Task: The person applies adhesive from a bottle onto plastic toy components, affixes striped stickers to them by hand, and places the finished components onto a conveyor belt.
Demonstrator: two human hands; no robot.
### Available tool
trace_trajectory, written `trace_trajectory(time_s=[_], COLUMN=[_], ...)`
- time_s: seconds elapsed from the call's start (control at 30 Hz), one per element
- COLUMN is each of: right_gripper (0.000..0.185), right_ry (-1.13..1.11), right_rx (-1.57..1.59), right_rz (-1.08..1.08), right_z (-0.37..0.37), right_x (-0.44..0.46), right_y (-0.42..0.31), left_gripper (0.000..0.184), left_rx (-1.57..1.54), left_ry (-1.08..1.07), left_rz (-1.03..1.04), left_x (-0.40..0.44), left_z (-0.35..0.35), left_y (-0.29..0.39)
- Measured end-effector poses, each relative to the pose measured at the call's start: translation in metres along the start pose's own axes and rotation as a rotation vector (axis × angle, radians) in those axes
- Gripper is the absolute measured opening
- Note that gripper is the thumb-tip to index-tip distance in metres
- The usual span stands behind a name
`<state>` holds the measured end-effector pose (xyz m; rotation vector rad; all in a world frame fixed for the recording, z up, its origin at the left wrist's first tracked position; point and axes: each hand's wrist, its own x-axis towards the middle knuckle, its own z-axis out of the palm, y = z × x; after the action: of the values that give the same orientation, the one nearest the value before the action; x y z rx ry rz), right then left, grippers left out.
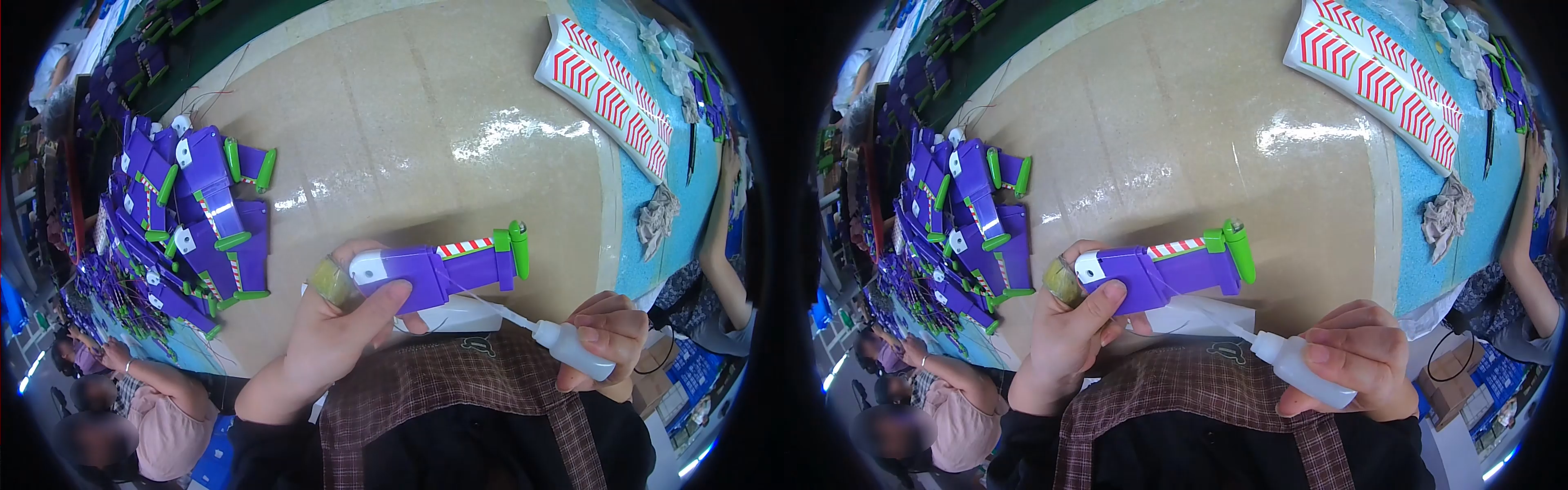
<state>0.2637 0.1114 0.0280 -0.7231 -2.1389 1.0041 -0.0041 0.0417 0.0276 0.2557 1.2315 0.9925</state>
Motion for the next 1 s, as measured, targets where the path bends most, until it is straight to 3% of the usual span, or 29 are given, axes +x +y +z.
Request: trace_trajectory(time_s=[0.13,0.23,0.3,0.33,0.4,0.57,0.7,0.73,0.8,0.87,0.93,1.0], right_gripper=[0.052,0.053,0.054,0.054,0.054,0.054,0.044,0.044,0.043,0.047,0.053,0.060], right_ry=[0.009,0.095,0.147,0.123,0.102,0.016,0.177,0.194,0.214,0.019,0.097,0.166], right_rx=[0.049,0.089,0.113,0.113,0.116,0.188,0.240,0.117,-0.013,-0.169,-0.228,-0.279], right_rz=[-0.046,-0.102,-0.113,-0.102,-0.094,-0.008,0.191,0.205,0.220,0.303,0.286,0.265], right_z=[-0.001,0.002,0.002,0.000,-0.002,-0.004,-0.001,0.004,0.011,0.015,0.018,0.020], right_x=[-0.005,-0.007,-0.006,-0.005,-0.002,-0.004,0.000,0.008,0.031,0.049,0.047,0.044], right_y=[0.007,0.010,0.010,0.009,0.008,0.011,0.016,0.023,0.035,0.043,0.046,0.044], left_gripper=[0.026,0.027,0.029,0.029,0.030,0.030,0.030,0.030,0.022,0.015,0.016,0.018], left_rx=[0.006,0.036,0.884,0.887,1.203,1.282,1.104,1.102,0.370,0.379,0.078,0.087], left_ry=[0.006,0.036,0.038,0.038,-0.020,-0.007,-0.011,-0.017,0.046,0.098,0.141,0.178], left_rz=[0.001,0.136,0.883,0.884,1.223,1.308,1.170,1.173,0.381,0.306,0.114,0.093], left_x=[0.002,0.006,0.011,0.013,0.015,0.012,0.014,0.010,-0.002,0.001,0.004,0.004], left_z=[-0.003,-0.006,-0.016,-0.019,-0.025,-0.025,-0.021,-0.015,0.001,0.008,0.011,0.007], left_y=[-0.003,-0.012,-0.014,-0.016,-0.019,-0.018,-0.017,-0.016,-0.009,-0.006,-0.008,-0.014])
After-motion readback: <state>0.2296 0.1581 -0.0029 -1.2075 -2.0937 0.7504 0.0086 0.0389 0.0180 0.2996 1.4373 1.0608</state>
